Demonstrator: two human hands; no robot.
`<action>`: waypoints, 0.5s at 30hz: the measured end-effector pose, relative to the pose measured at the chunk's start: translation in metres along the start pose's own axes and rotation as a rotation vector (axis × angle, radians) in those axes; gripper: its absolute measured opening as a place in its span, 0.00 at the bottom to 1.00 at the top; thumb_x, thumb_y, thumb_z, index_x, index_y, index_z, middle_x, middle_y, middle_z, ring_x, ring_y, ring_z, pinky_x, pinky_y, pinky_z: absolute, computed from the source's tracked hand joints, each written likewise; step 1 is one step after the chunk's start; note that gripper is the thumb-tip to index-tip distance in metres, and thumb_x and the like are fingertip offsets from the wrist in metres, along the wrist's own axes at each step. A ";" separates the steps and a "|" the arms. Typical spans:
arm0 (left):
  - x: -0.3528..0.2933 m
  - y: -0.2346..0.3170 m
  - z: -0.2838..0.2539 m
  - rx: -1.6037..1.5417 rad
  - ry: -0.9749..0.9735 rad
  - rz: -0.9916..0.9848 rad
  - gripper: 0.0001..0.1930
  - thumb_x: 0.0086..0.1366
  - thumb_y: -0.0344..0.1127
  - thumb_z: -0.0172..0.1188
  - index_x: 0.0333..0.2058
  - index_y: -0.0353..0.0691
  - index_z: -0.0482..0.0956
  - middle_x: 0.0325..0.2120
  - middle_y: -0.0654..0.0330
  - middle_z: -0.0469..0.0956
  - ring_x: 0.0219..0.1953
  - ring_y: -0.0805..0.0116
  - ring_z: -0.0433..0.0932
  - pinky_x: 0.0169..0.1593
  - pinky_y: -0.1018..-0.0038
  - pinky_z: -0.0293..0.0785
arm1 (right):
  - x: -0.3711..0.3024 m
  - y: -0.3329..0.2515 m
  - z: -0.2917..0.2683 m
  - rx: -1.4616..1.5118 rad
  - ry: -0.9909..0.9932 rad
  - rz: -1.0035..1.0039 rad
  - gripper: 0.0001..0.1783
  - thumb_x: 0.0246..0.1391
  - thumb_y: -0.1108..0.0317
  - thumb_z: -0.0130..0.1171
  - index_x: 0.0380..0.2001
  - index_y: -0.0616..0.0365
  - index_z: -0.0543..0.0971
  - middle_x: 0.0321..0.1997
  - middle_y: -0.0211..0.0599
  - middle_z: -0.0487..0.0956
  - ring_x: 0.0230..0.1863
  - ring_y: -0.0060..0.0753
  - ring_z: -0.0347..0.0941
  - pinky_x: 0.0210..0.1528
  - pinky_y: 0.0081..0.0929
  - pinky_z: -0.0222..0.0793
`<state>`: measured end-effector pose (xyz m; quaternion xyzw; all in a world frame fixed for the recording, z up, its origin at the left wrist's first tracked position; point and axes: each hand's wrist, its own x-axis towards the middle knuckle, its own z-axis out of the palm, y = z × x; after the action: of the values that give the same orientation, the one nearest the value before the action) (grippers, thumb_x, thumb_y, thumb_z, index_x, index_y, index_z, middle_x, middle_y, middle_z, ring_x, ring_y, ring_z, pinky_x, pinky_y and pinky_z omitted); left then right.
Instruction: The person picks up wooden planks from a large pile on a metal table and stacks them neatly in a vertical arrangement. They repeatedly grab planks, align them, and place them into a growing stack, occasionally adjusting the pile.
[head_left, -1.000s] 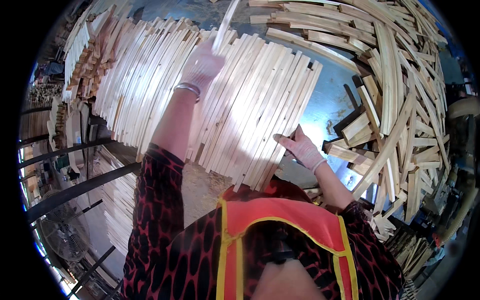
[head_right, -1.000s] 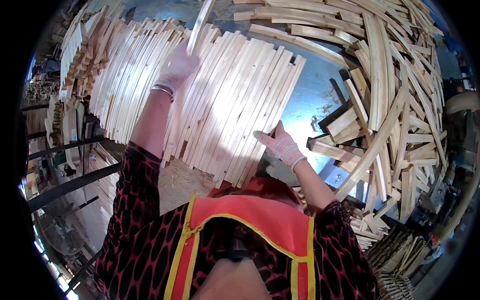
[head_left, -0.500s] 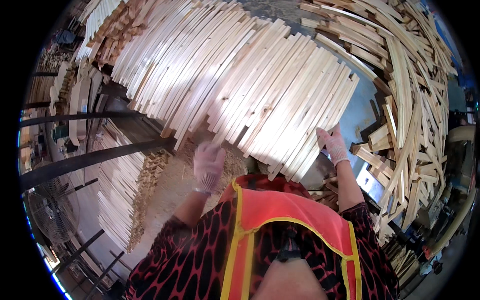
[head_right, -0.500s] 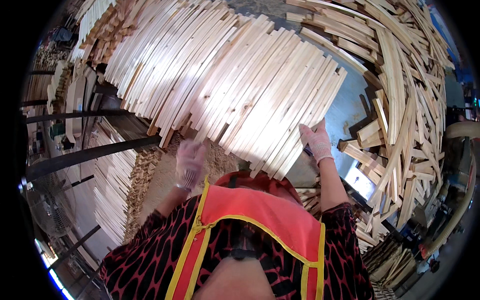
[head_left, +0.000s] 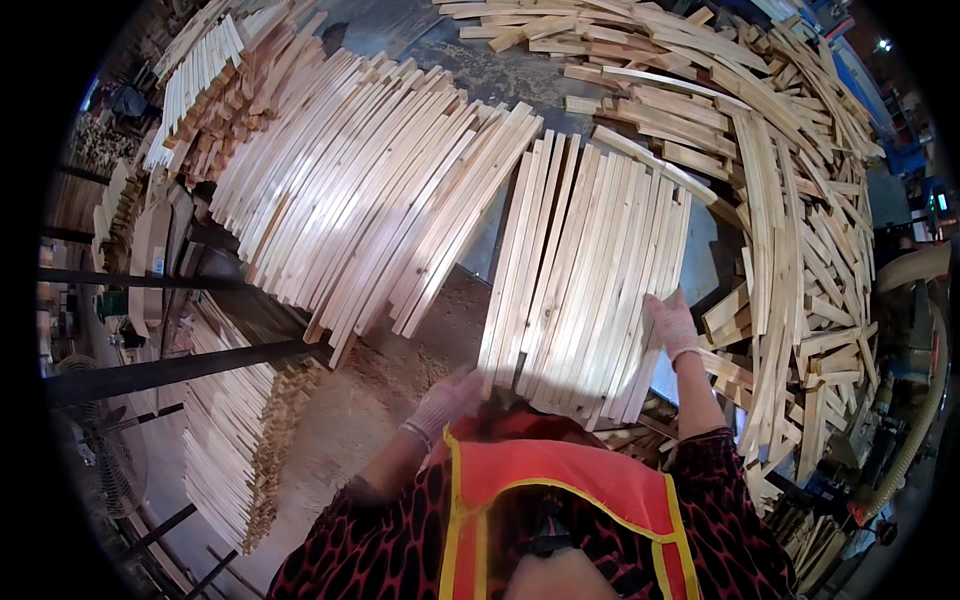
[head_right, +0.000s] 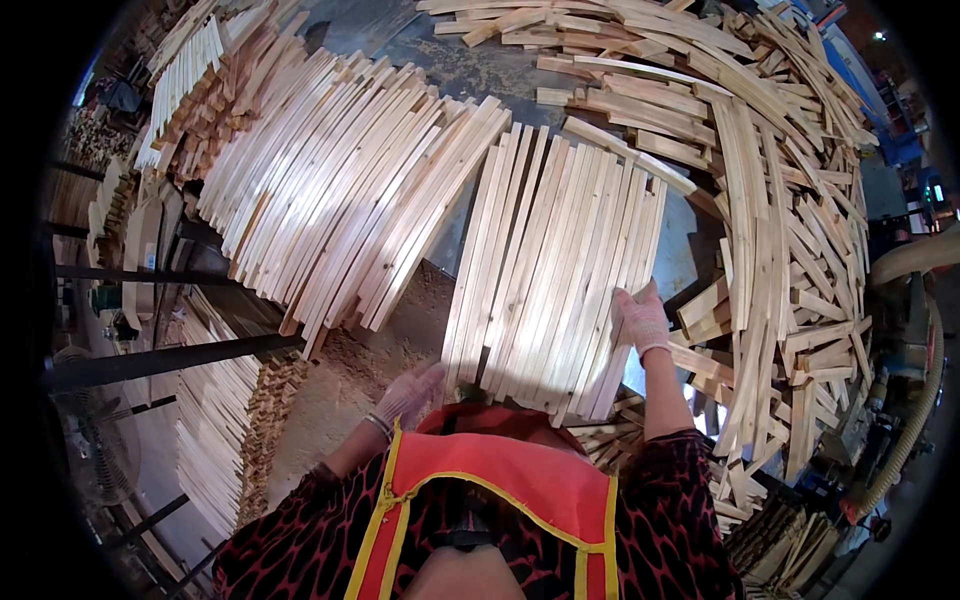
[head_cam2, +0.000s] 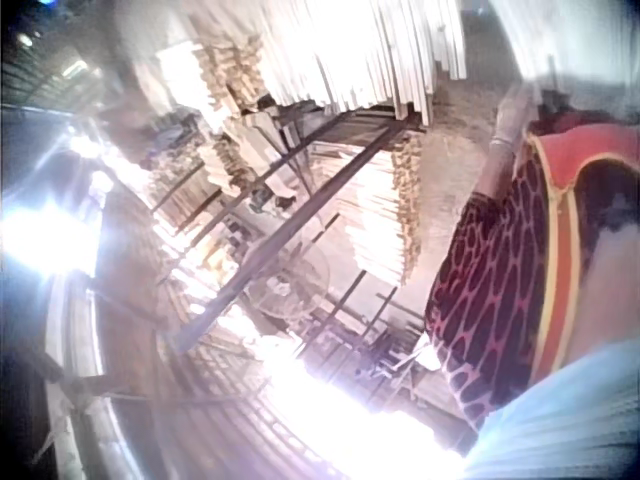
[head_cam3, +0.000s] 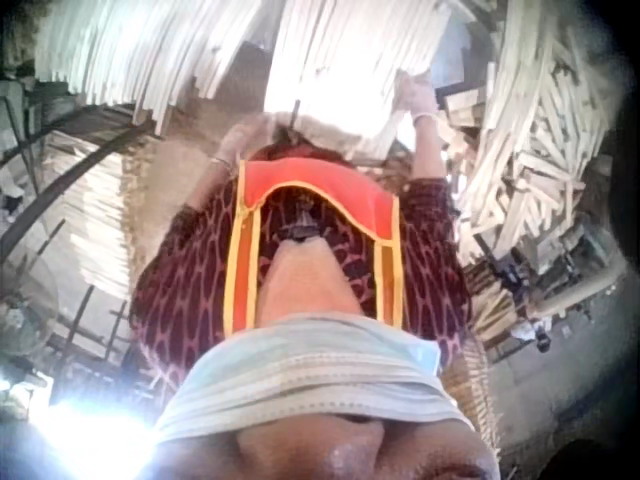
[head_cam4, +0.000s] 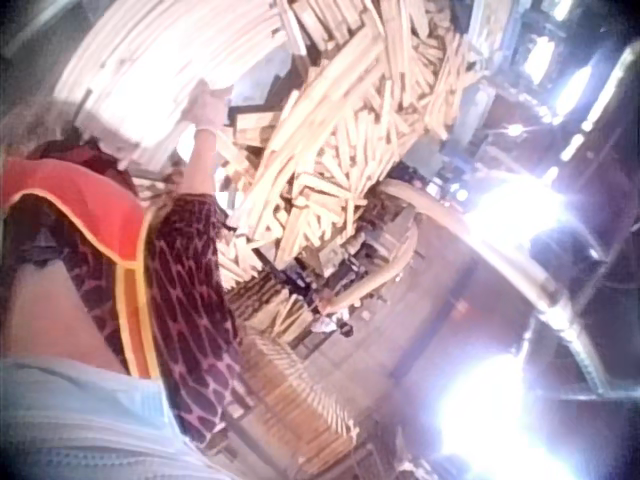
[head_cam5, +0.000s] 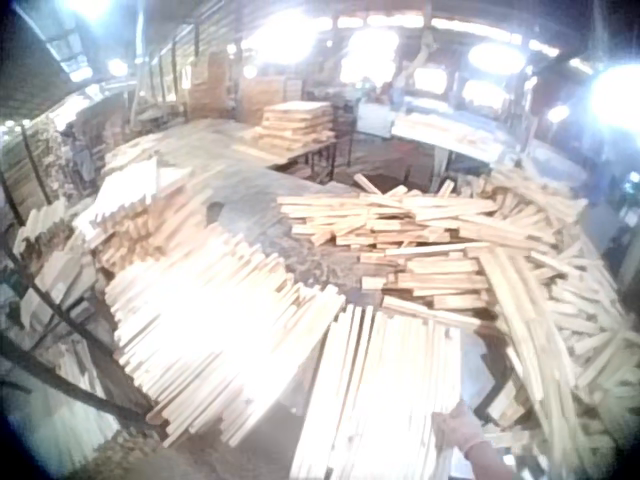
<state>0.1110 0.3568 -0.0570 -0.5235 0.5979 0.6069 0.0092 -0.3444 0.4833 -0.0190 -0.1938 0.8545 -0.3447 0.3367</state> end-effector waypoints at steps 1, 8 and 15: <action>0.007 0.016 0.006 0.061 -0.041 0.021 0.41 0.68 0.57 0.63 0.73 0.44 0.63 0.48 0.45 0.84 0.51 0.50 0.83 0.55 0.61 0.76 | 0.008 0.013 -0.011 0.001 0.010 0.027 0.50 0.60 0.48 0.68 0.73 0.72 0.59 0.67 0.56 0.77 0.68 0.51 0.73 0.68 0.36 0.68; 0.082 0.126 0.019 -0.015 -0.045 0.182 0.63 0.58 0.54 0.75 0.80 0.44 0.40 0.56 0.39 0.81 0.61 0.50 0.80 0.69 0.64 0.67 | 0.015 0.014 -0.019 0.178 -0.128 0.066 0.33 0.58 0.56 0.70 0.58 0.70 0.74 0.51 0.47 0.85 0.50 0.39 0.82 0.55 0.34 0.77; 0.030 0.203 -0.051 0.083 -0.140 0.204 0.62 0.59 0.52 0.75 0.80 0.44 0.39 0.56 0.36 0.81 0.59 0.47 0.81 0.67 0.65 0.70 | -0.013 -0.003 -0.002 0.558 -0.226 0.053 0.27 0.54 0.67 0.70 0.56 0.66 0.78 0.49 0.39 0.84 0.46 0.33 0.80 0.49 0.32 0.77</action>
<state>-0.0002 0.2432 0.0819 -0.4154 0.6704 0.6147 0.0107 -0.3361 0.4896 -0.0102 -0.1087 0.6885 -0.5336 0.4790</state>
